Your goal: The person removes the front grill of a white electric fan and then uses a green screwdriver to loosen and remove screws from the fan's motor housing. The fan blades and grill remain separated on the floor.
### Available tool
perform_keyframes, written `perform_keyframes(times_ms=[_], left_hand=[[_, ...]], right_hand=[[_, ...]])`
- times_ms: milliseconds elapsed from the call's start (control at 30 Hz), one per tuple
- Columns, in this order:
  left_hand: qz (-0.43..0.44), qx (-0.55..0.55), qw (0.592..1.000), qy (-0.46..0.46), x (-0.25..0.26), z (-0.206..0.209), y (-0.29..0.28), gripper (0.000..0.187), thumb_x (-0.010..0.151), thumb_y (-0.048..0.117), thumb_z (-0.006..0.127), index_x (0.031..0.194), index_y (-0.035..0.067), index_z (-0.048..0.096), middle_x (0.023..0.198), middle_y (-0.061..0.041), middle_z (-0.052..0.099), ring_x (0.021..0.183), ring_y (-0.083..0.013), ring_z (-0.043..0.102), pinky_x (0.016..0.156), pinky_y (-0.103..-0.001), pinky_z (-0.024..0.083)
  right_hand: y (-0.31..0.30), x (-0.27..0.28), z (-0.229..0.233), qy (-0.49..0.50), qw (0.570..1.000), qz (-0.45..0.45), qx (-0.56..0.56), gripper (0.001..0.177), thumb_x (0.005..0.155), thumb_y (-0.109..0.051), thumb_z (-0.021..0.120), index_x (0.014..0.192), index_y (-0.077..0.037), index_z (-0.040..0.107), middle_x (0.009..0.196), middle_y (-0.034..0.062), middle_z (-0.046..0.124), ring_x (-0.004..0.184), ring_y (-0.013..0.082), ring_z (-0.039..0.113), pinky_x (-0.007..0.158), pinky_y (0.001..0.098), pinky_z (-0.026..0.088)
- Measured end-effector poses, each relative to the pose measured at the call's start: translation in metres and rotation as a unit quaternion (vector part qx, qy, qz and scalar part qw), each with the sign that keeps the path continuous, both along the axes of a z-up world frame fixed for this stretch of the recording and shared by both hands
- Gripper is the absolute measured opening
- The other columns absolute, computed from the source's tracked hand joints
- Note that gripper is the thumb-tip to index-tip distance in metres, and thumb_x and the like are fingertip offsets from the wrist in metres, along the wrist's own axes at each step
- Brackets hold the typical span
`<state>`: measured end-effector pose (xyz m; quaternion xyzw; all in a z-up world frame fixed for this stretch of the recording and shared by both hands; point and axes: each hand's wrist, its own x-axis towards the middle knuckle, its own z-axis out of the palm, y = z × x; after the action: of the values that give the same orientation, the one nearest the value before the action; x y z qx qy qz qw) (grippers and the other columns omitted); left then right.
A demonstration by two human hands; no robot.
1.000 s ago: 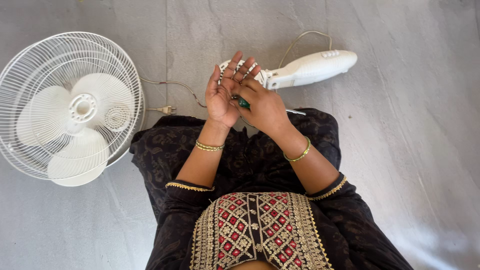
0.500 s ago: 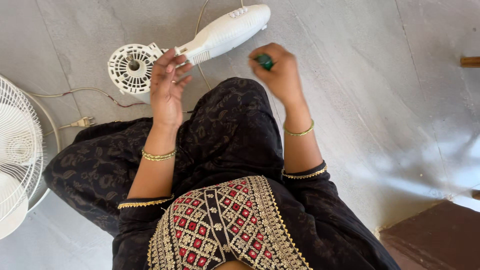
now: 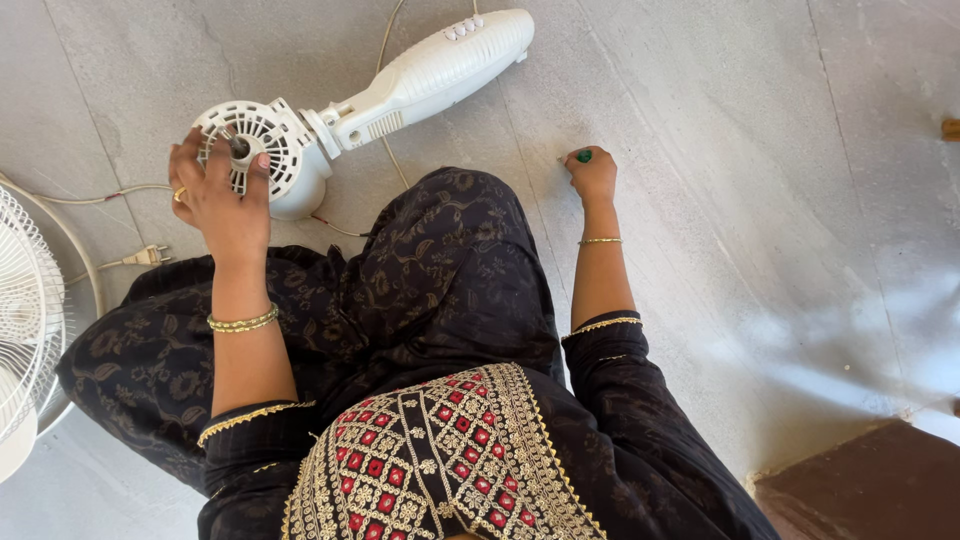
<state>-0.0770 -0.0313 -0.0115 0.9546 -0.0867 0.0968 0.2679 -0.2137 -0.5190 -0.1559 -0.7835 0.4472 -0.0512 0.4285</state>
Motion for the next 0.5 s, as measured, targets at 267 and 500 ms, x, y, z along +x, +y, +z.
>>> perform_keyframes(times_ms=[267,500], left_hand=[[0.0,-0.083,0.996,0.027,0.021,0.003,-0.009,0.022,0.105,0.036,0.07,0.114,0.018,0.078,0.143,-0.005,0.06,0.149,-0.0361,0.033,0.115,-0.06,0.017],[-0.04,-0.091,0.994,-0.053,0.014,-0.008,-0.007,0.025,0.11,0.035,0.065,0.101,0.014,0.075,0.133,0.001,0.072,0.148,-0.0345,0.041,0.114,-0.057,0.02]], right_hand=[[0.001,-0.004,-0.001,-0.033,0.999,-0.019,0.039,0.017,0.083,-0.015,0.08,0.094,-0.004,0.074,0.074,0.0059,0.071,0.052,0.0131,0.062,0.048,0.0282,0.048],[-0.006,-0.014,0.027,-0.122,0.986,-0.078,0.081,0.015,0.086,-0.013,0.075,0.097,-0.003,0.072,0.077,0.0049,0.072,0.051,0.0106,0.058,0.041,0.0253,0.04]])
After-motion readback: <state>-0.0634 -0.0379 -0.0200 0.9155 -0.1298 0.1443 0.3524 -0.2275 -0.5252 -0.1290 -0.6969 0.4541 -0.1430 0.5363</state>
